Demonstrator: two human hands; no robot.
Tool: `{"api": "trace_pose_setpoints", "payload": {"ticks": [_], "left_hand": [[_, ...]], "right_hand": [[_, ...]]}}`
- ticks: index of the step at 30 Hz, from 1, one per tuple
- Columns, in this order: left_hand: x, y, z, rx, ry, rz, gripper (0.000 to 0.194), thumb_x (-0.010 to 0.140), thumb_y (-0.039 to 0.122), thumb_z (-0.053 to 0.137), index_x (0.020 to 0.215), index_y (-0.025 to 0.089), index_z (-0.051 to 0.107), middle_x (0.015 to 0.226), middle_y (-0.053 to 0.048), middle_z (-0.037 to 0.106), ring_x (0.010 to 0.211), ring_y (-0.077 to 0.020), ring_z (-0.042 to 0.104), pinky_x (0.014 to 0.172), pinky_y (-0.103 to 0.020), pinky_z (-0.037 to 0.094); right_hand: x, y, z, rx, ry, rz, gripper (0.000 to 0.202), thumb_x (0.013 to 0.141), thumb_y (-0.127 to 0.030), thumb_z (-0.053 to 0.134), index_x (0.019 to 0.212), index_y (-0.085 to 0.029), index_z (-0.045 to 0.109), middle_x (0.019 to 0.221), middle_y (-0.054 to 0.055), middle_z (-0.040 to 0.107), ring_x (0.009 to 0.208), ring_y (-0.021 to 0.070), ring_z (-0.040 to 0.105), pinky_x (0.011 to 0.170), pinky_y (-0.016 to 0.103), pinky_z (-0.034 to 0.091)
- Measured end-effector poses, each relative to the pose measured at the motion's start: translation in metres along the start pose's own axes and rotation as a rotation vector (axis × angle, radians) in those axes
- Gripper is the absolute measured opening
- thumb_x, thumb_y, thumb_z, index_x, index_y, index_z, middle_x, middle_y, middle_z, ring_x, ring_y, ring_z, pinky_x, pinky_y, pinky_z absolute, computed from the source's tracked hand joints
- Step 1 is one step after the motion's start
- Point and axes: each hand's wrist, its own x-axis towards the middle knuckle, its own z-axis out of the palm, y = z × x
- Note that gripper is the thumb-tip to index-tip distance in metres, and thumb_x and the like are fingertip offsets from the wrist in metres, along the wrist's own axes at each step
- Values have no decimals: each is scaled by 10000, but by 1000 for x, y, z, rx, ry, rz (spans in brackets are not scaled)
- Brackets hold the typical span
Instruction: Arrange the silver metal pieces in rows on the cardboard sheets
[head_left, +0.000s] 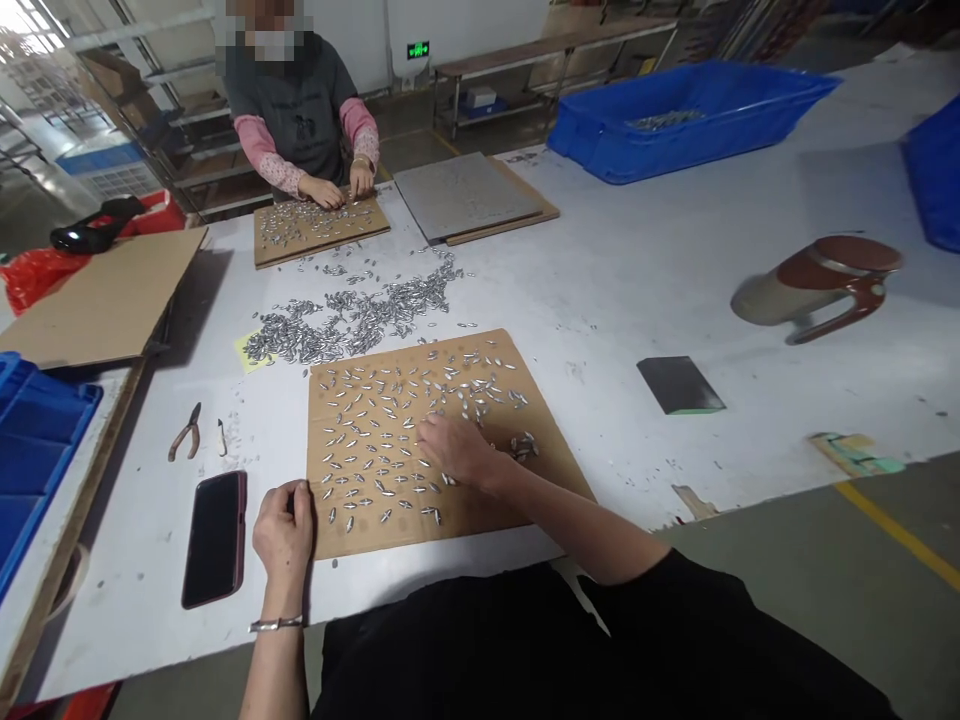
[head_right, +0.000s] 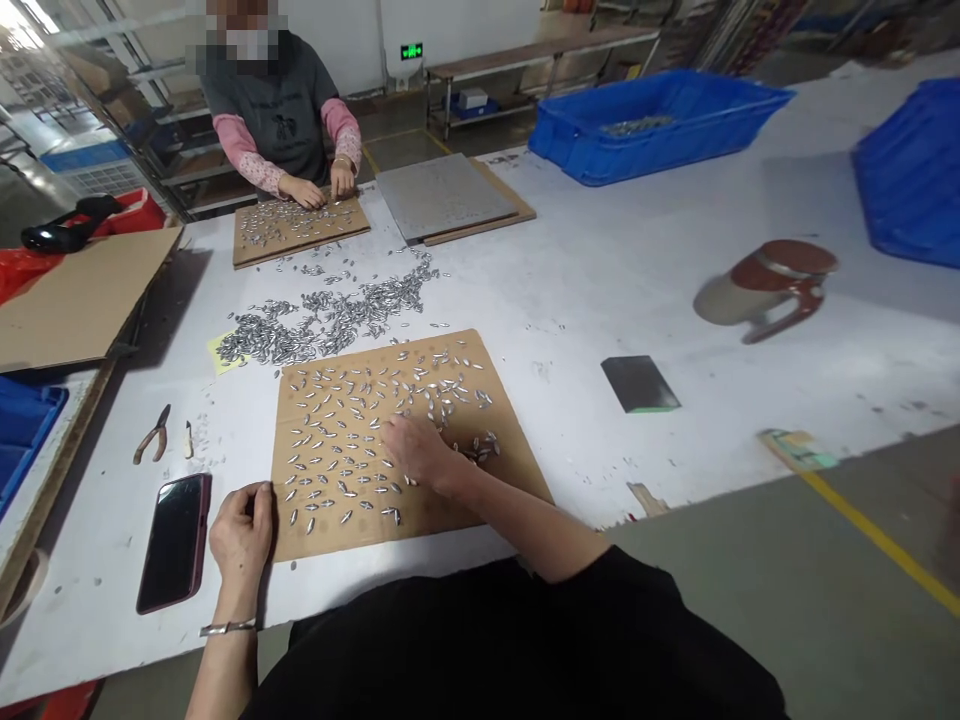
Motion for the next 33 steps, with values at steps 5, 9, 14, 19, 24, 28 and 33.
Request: {"api": "trace_pose_setpoints", "payload": {"ticks": [5,9,14,19,24,28,33], "left_hand": [[1,-1,1,3,-1,-22,277,921,428,542,865,221,718,928,-61,733,821,-206,655,728,-315,462],[3,-1,2,-2,1,-27,270,917,427,546,869,226,720,929,-63,730,834,-213,651,722,-320,455],[3,-1,2,3,5,-18,266,914,427,550,869,224,718,924,-63,721,852,-217,646,729,-320,453],[3,-2,3,10,10,-7,280,912,432,540,870,219,716,912,-66,715,850,-219,644,738,-323,458],[4,-2,3,17,2,-19,290,909,443,537,875,220,719,911,-65,718,838,-219,640,723,-322,451],[4,-1,2,9,-2,-17,291,911,442,535,874,218,718,925,-68,720,846,-218,641,733,-322,453],[3,0,1,-1,9,-13,286,908,440,538,853,222,715,904,-66,717,841,-219,640,739,-323,453]], "right_hand": [[-20,9,-21,112,53,41,278,1033,-182,429,913,-152,678,934,77,687,781,163,564,627,283,294],[-53,10,-13,140,-51,70,233,1012,-260,532,866,-161,684,919,61,697,785,166,613,631,274,299],[-69,4,18,129,-39,138,156,1007,-259,546,978,-174,674,994,68,701,889,186,668,702,256,378],[-74,0,21,146,-18,201,193,1019,-226,494,964,-171,671,981,63,706,912,184,681,735,257,402],[-77,-6,12,197,-93,238,181,991,-235,536,921,-177,692,968,62,735,905,189,693,727,261,400],[-69,0,3,194,-118,276,197,989,-248,540,891,-181,697,956,67,741,911,200,693,717,264,394],[-56,4,2,107,-35,194,184,1010,-265,525,955,-172,673,1014,104,715,940,219,683,702,269,403]]}}
